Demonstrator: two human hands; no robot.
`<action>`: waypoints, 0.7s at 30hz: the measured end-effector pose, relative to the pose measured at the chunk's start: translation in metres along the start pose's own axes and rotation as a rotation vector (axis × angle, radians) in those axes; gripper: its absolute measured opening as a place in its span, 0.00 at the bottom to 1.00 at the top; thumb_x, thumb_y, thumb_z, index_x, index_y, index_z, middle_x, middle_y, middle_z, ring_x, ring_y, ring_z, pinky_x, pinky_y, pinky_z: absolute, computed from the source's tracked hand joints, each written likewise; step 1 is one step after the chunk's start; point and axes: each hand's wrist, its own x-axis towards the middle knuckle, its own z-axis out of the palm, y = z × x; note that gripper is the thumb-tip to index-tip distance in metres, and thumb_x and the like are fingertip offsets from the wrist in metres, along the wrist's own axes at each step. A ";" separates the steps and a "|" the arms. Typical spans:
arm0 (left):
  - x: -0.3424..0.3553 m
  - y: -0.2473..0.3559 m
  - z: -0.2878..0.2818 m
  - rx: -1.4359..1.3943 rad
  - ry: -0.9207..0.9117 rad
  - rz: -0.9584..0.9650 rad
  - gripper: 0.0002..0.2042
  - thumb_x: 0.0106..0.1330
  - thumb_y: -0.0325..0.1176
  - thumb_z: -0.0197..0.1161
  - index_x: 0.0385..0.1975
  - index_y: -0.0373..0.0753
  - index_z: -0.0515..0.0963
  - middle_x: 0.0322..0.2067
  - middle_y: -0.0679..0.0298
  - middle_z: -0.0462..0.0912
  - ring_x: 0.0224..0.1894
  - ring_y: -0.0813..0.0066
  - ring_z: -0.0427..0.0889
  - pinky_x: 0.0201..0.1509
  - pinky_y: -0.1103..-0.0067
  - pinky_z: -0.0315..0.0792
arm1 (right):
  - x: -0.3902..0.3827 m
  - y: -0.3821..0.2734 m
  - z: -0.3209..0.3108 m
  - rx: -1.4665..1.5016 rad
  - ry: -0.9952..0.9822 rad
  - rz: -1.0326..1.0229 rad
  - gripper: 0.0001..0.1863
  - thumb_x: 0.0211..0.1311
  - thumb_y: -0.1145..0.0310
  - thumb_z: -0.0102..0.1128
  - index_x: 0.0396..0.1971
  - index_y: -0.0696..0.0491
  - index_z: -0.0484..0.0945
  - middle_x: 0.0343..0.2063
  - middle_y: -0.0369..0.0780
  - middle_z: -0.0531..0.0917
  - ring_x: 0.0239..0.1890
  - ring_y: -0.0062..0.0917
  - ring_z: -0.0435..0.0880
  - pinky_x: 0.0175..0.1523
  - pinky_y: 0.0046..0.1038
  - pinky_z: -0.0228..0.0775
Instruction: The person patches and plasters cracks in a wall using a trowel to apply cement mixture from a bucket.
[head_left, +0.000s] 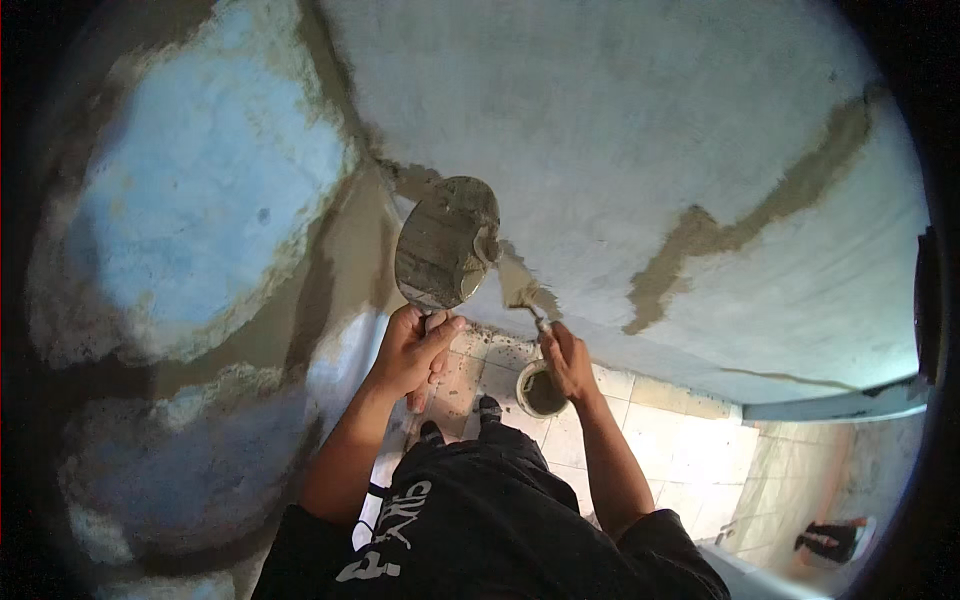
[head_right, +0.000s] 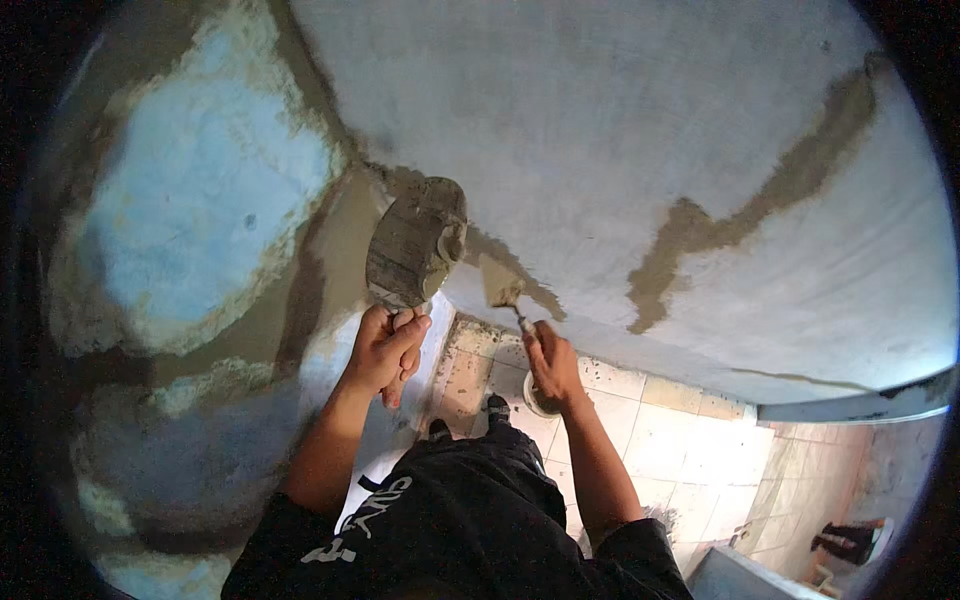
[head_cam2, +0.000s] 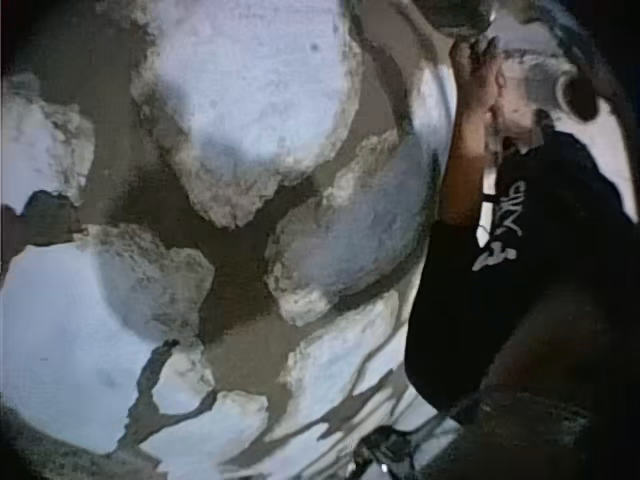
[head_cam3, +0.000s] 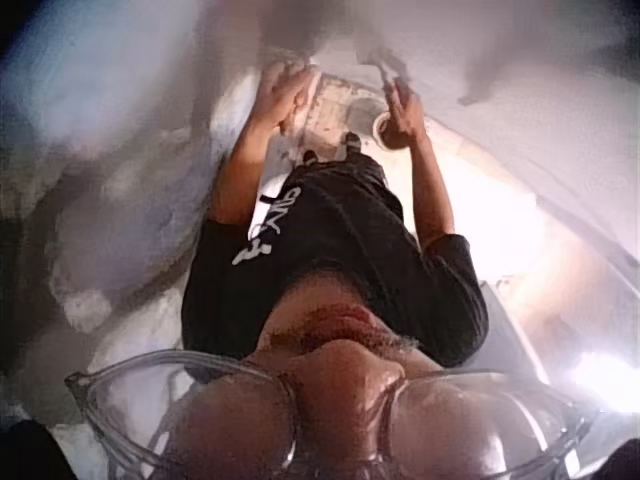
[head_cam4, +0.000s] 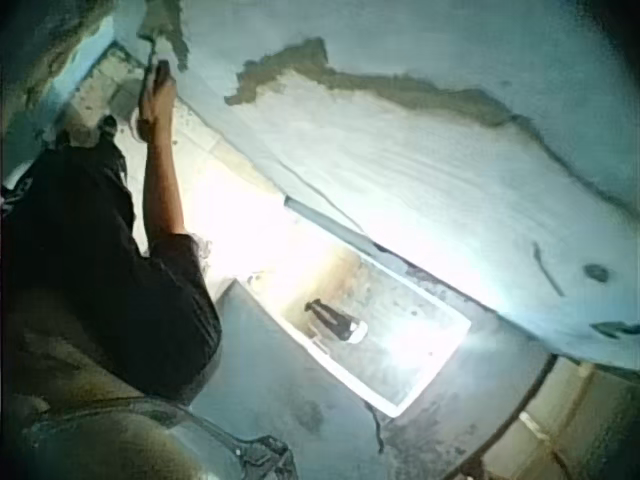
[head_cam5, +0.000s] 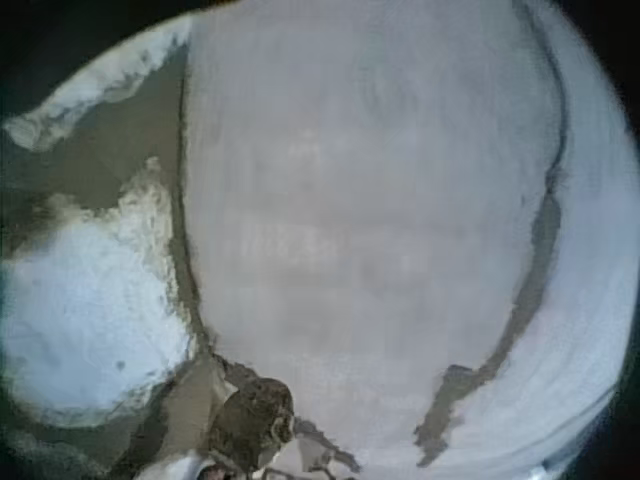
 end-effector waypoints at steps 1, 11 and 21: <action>-0.004 -0.008 -0.008 0.023 0.025 -0.025 0.12 0.74 0.29 0.59 0.27 0.42 0.66 0.15 0.71 0.67 0.12 0.85 0.66 0.14 0.81 0.64 | 0.004 -0.005 -0.004 -0.005 -0.017 -0.005 0.22 0.75 0.52 0.52 0.36 0.60 0.73 0.21 0.46 0.78 0.25 0.34 0.75 0.34 0.37 0.68; -0.065 -0.069 -0.040 0.038 0.310 -0.207 0.13 0.71 0.32 0.65 0.27 0.44 0.66 0.17 0.72 0.69 0.13 0.84 0.68 0.16 0.79 0.64 | 0.099 -0.043 0.049 -0.230 0.069 -0.217 0.17 0.77 0.56 0.50 0.46 0.56 0.73 0.21 0.46 0.78 0.23 0.34 0.78 0.32 0.36 0.70; -0.103 -0.081 -0.056 0.193 0.364 -0.289 0.12 0.70 0.38 0.66 0.35 0.36 0.74 0.16 0.69 0.73 0.13 0.81 0.70 0.17 0.77 0.66 | 0.131 -0.086 0.059 -0.348 -0.026 -0.285 0.15 0.67 0.60 0.63 0.47 0.51 0.73 0.29 0.52 0.85 0.34 0.55 0.84 0.37 0.49 0.75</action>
